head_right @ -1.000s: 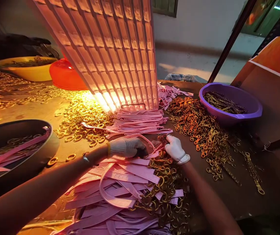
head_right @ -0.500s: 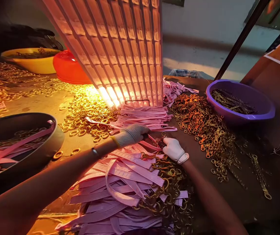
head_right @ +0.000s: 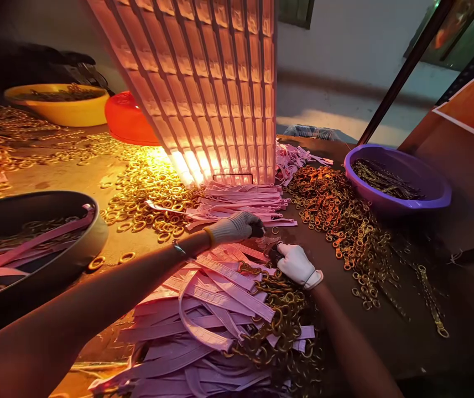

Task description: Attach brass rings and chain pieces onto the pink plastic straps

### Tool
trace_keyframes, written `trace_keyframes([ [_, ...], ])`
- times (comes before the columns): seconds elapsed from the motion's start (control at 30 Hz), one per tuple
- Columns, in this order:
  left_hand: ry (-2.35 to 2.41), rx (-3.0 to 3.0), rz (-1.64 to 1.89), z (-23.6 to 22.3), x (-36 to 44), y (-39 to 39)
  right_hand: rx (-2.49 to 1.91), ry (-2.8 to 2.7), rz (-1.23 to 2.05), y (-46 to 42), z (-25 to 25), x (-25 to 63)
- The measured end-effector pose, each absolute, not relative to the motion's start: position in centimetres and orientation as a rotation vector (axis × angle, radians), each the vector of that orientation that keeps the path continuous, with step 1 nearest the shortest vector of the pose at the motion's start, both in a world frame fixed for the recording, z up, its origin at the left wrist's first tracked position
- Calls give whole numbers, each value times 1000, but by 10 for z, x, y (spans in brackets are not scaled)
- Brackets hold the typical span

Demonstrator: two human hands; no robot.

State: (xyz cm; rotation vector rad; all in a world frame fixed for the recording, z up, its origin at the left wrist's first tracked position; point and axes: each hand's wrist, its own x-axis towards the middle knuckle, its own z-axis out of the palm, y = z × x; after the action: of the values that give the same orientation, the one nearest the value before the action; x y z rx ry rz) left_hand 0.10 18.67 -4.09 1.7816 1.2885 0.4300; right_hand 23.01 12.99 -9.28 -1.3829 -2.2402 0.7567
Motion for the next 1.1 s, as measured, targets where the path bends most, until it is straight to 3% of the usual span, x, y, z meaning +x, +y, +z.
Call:
trace_keyframes([
  [0.17, 1319, 1617, 494, -11, -17, 156, -1299, -2234, 711, 131, -83, 226],
  [0.3, 1253, 1353, 697, 5, -18, 100, -1214, -2181, 589, 116, -46, 227],
  [0.43, 1142, 1002, 920, -3, -13, 35, -1010, -2325, 458, 67, 3, 216],
  [0.5, 1160, 935, 951, -14, -9, 9, -1014, -2503, 234, 38, 13, 204],
  [0.7, 1281, 1106, 966, -27, -2, -25, -1061, -2587, -387, -7, -6, 178],
  [0.93, 1299, 1157, 1015, -26, -5, -32, -1036, -2437, -267, -17, -13, 174],
  [1.1, 1325, 1425, 941, -32, -11, -42, -1153, -2401, -497, -26, -18, 174],
])
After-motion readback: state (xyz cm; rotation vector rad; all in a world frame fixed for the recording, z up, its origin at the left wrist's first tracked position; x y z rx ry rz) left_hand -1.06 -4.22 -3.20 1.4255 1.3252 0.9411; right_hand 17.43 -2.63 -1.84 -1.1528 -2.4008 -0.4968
